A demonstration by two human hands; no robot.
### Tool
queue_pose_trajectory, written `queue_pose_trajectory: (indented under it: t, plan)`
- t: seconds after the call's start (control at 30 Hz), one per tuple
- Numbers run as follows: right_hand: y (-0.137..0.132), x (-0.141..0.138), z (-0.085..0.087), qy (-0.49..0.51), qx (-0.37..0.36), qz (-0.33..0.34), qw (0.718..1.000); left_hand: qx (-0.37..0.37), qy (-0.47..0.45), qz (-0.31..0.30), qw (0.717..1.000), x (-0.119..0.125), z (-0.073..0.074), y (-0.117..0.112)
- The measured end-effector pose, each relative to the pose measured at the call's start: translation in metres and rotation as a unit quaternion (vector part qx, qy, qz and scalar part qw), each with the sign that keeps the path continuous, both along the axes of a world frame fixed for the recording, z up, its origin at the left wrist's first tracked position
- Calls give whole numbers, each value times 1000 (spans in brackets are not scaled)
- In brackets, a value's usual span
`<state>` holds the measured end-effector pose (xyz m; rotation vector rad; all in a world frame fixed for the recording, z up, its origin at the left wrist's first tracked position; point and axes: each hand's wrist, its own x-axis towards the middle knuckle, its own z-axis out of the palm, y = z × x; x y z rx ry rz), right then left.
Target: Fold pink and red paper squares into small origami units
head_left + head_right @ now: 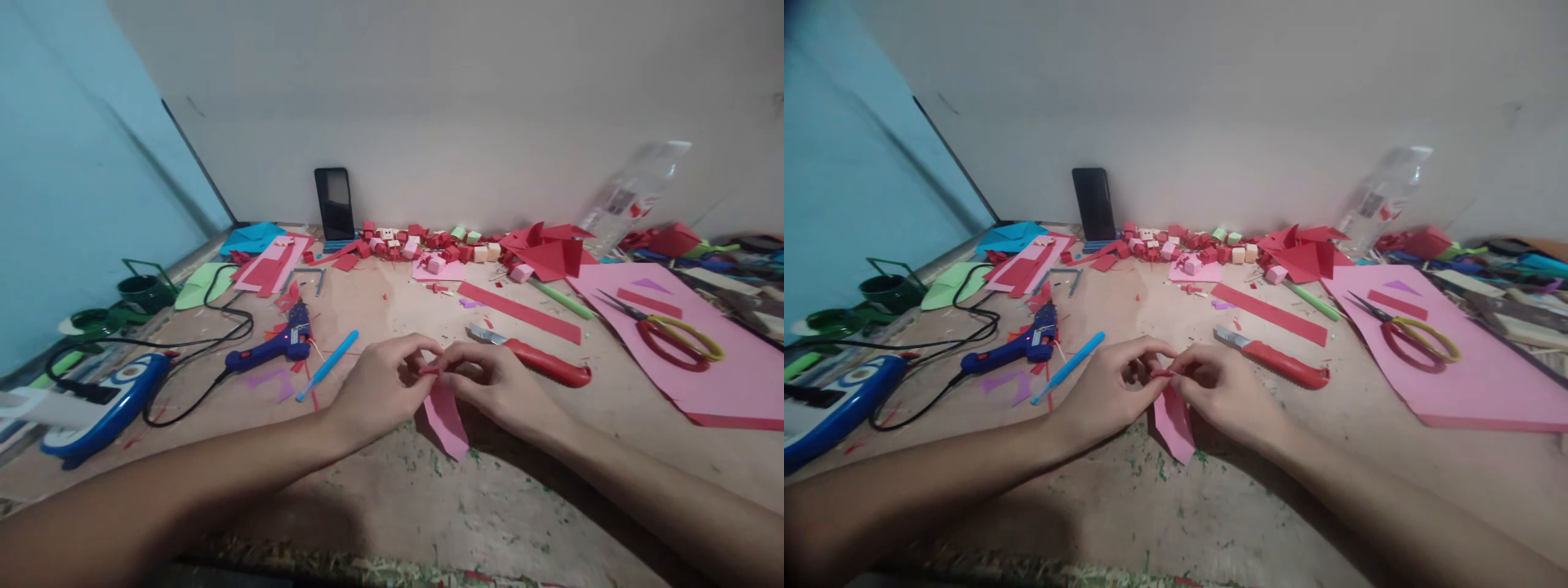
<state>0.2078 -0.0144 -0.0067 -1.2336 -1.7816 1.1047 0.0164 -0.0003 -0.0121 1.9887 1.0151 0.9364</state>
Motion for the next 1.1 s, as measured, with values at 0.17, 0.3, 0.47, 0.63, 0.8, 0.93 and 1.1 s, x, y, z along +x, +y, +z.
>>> queue_pose_trajectory:
  t: [0.17,0.3,0.47,0.63,0.8,0.93,1.1]
  plan:
    - [-6,-4,0,-85,76,-8,993,56,31,-9,998,0,-2,-4]
    - [-7,-4,-1,-67,74,-24,995,0,-4,-16,1000,0,-1,-2]
    - [-1,0,-4,17,22,-58,998,-100,-108,-30,989,-2,6,7]
    - [4,4,-6,86,-16,-107,990,-144,-106,-52,983,-3,10,12]
    - [3,5,-7,92,3,-79,993,-138,-99,-47,984,-1,7,13]
    - [3,5,-8,82,15,-75,994,-132,-104,-35,985,-1,6,14]
    - [3,5,-8,77,18,-76,994,-148,-109,-23,983,0,6,13]
